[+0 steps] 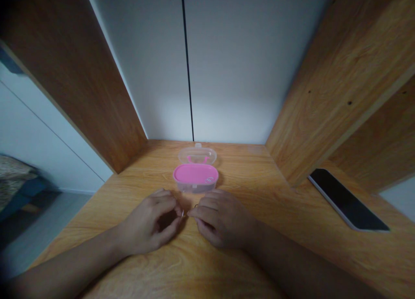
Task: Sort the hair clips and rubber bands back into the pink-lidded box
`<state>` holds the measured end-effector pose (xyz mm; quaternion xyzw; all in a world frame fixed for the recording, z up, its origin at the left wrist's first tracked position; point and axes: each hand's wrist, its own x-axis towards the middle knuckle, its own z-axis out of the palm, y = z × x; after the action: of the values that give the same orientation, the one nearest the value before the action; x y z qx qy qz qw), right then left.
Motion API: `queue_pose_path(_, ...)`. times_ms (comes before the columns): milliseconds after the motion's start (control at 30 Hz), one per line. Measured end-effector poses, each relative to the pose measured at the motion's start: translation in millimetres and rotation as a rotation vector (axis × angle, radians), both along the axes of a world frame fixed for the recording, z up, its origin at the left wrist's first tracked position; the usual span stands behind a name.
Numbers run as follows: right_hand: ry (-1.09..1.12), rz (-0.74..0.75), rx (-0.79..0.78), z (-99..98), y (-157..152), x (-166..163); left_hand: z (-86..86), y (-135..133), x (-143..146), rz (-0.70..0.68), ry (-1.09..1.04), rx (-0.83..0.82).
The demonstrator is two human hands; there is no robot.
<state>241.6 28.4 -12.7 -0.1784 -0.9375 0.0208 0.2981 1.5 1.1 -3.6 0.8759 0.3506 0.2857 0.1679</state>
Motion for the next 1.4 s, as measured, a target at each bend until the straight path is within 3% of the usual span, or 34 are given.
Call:
queue_pose_path(167,0.022,0.003,-0.018,-4.4,0.2,1.6,0.5,0.1,1.5,-0.140,-0.051,0.019)
queue_pose_path(700,-0.174,-0.052,-0.147,2.3,0.0,-1.6,3.0,-1.8,0.2,-0.248,-0.007,-0.013)
queue_pose_path(1100,-0.151,-0.001,-0.213,2.4,1.7,-2.0,6.5,-2.1,0.7,-0.190,-0.219,0.135)
queue_pose_path(1400,-0.162,0.011,-0.211,2.8,1.7,-1.2,-8.4,2.5,-1.4,-0.170,-0.227,0.140)
